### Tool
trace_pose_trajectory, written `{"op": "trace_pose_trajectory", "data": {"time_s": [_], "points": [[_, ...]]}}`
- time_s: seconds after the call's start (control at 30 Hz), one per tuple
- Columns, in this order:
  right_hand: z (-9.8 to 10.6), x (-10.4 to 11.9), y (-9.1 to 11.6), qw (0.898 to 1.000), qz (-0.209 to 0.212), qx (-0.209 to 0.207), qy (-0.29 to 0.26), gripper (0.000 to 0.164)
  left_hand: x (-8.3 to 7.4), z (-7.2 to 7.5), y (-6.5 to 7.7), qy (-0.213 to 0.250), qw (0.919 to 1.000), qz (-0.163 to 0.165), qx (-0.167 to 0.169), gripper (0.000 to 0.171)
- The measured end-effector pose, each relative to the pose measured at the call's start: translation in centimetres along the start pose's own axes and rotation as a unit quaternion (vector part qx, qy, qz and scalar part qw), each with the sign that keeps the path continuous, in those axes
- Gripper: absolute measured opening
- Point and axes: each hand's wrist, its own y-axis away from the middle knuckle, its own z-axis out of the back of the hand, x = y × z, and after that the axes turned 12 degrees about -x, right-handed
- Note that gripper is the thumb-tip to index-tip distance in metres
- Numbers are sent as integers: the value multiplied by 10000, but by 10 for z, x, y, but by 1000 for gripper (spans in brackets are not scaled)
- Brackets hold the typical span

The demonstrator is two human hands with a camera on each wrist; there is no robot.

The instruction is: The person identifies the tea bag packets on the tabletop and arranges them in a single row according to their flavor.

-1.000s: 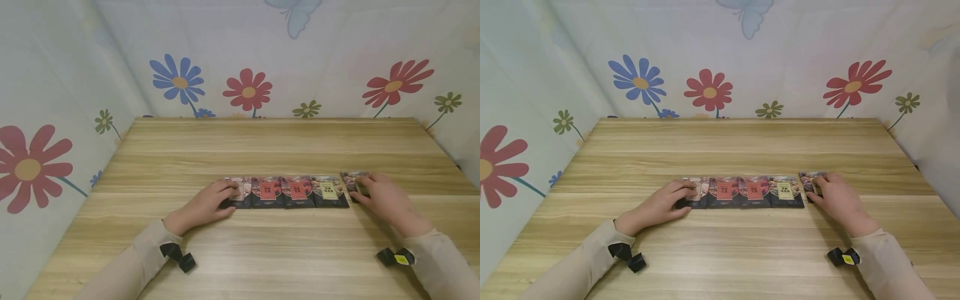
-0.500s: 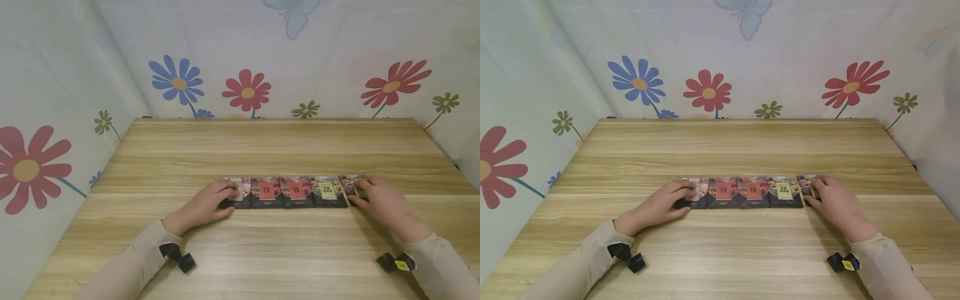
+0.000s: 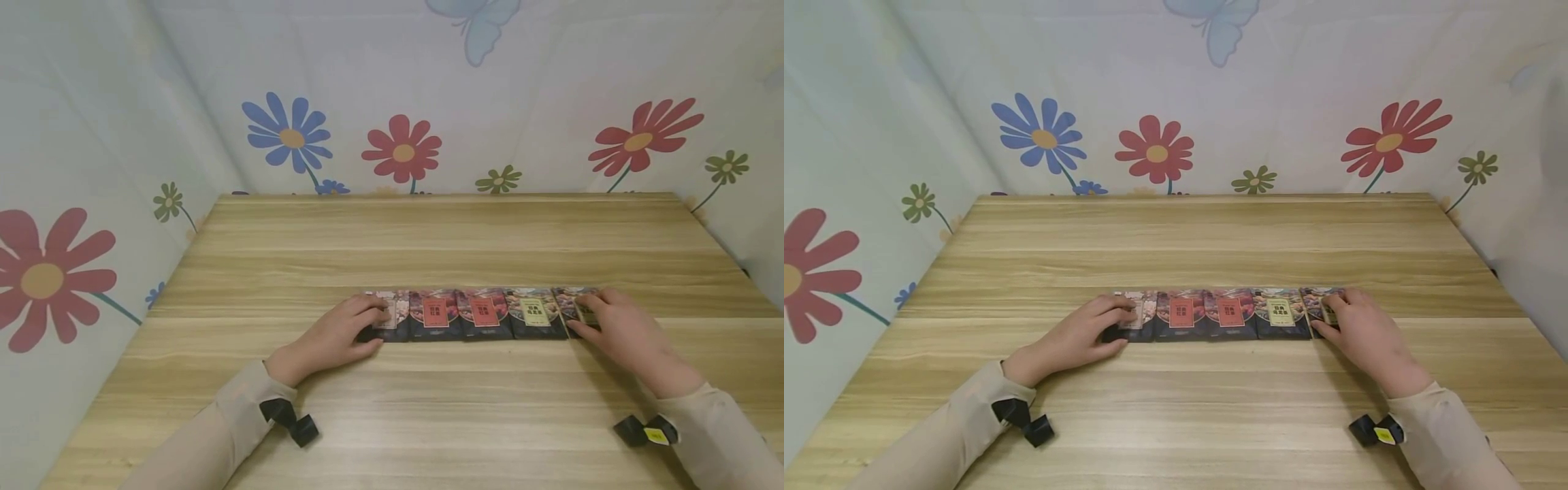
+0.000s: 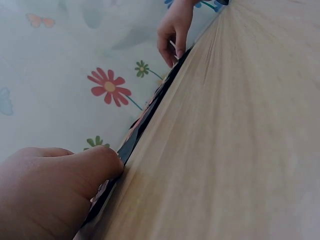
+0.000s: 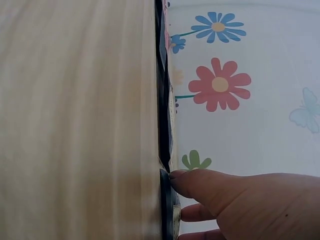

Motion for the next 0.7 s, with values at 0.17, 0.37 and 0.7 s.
{"op": "trace_pose_trajectory", "data": {"time_s": [0.17, 0.37, 0.7], "points": [[-1, 0, 0, 10000, 1, 73, 36, 46, 2, -1, 1, 1, 10000, -29, -26, 35], [-1, 2, -2, 9999, -43, 157, 31, 47, 3, -3, 1, 3, 10000, -52, -30, 35], [-3, 3, -7, 9992, -119, 380, 22, 48, 4, -1, -3, -86, 9999, -79, 85, 34]]}}
